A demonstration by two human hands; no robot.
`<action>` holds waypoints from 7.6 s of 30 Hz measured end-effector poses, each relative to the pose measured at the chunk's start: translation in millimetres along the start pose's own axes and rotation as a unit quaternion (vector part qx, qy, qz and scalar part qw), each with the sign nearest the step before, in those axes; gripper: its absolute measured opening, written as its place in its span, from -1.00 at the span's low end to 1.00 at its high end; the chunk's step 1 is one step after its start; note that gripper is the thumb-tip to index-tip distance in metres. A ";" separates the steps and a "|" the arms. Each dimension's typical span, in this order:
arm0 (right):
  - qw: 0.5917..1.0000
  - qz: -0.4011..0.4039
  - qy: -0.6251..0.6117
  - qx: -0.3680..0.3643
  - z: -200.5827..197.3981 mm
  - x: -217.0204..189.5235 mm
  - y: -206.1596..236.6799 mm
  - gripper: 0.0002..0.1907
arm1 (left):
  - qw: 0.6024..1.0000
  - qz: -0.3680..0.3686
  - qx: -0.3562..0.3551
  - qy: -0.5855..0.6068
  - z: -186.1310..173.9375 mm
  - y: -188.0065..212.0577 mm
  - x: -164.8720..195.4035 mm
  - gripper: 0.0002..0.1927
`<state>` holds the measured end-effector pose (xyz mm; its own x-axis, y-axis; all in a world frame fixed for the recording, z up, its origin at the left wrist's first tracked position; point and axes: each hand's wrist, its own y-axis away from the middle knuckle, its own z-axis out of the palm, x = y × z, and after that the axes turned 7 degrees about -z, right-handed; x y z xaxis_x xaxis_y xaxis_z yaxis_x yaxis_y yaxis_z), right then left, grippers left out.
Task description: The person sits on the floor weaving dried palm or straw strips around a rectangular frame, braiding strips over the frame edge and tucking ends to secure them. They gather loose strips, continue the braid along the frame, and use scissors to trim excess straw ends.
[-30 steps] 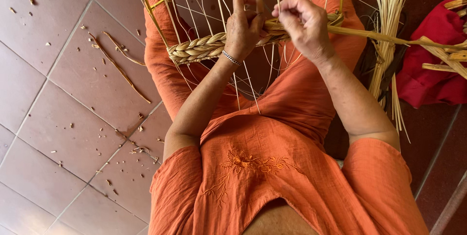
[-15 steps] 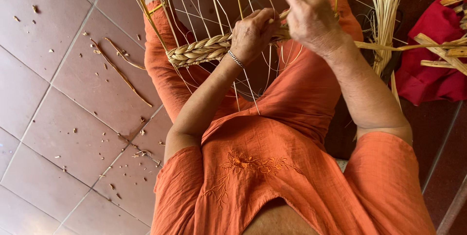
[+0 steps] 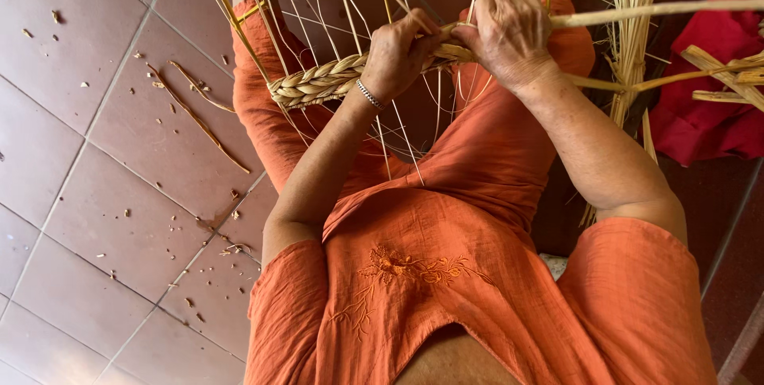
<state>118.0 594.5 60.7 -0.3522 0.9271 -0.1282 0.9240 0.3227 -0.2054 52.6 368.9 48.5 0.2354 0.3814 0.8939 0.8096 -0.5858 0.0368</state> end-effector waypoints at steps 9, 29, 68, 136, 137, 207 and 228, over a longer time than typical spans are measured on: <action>0.981 0.061 -0.183 -0.039 -18.8 2.4 23.5 -0.67 | 0.982 -0.104 0.035 -0.156 21.9 -40.5 -20.2 -0.41; 0.980 -0.029 -0.194 -0.017 -7.4 35.2 31.7 -0.91 | 0.894 -0.079 0.408 0.170 -192.7 159.4 -75.8 -0.83; 0.956 0.130 -0.260 0.025 -3.0 -2.8 -4.5 -0.92 | 0.982 -0.113 0.149 0.035 37.5 -7.1 16.7 -0.58; 0.989 0.128 -0.064 0.042 -92.2 -31.0 90.2 -0.79 | 0.951 0.210 0.050 -0.222 55.2 -7.7 12.7 -0.72; 0.992 0.108 0.000 0.058 -95.0 -27.8 80.7 -0.85 | 0.925 0.242 0.068 -0.283 58.8 -3.4 15.8 -0.65; 0.990 -0.021 0.087 0.112 -78.9 21.5 80.4 -0.62 | 0.931 -0.103 -0.040 -0.347 78.5 -53.7 17.8 -0.83; 0.971 -0.022 0.213 0.102 -161.4 15.7 32.6 -0.81 | 0.991 0.116 0.029 -0.057 67.1 -20.5 40.6 -0.60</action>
<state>166.6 650.4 208.6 -0.2568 0.9223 0.2887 0.8450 0.3592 -0.3960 81.6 444.4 54.0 0.4750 0.3210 0.8193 0.7557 -0.6259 -0.1929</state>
